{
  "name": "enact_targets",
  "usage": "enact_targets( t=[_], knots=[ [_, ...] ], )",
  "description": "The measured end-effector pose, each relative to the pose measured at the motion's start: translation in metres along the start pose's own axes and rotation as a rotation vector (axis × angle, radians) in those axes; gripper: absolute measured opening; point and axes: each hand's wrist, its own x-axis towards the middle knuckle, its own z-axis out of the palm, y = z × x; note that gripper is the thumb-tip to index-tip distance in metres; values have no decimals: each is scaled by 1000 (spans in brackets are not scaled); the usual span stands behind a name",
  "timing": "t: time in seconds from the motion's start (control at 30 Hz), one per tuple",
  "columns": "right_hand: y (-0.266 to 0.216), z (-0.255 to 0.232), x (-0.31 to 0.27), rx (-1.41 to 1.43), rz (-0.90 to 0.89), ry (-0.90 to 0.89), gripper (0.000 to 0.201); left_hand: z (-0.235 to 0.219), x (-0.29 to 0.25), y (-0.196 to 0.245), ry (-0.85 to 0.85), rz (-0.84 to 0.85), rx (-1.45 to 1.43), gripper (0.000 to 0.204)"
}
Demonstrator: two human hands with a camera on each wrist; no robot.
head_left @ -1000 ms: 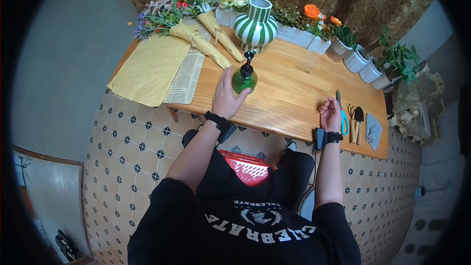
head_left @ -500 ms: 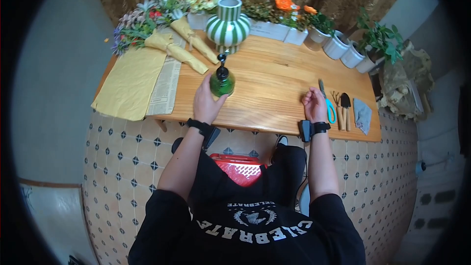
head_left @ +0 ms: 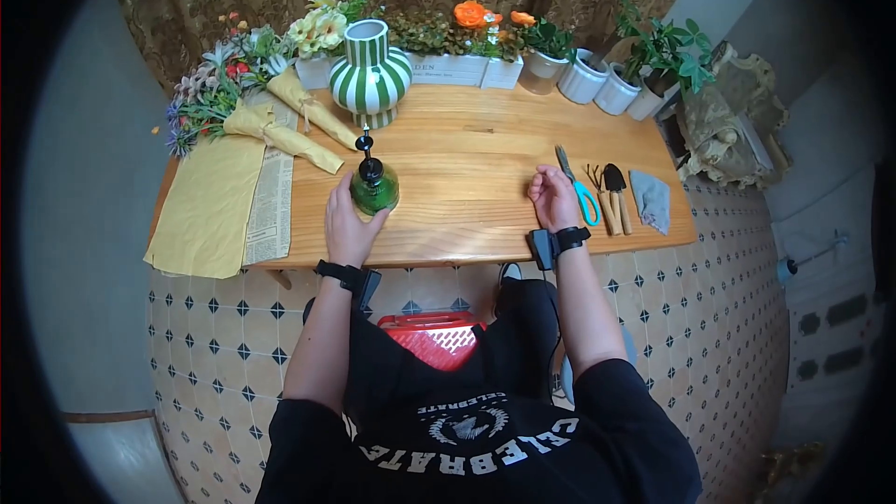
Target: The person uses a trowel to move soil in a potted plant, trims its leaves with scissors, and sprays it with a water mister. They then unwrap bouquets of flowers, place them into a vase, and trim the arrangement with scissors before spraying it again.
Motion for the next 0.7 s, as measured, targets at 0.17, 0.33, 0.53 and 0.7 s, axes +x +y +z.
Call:
enact_targets(
  t=[0.17,0.33,0.53,0.7],
  knots=[
    [0,1,0,-4,-1,-7,17,3,0,-6,-55,-21,-59,84],
    [-1,3,-2,-9,9,7,16,2,0,-6,-102,-27,-66,85],
    [-2,8,-4,-39,4,22,15,4,0,-7,-72,-1,-49,88],
    [-2,19,-1,-280,98,24,15,5,0,-8,-59,2,-56,85]
  ],
)
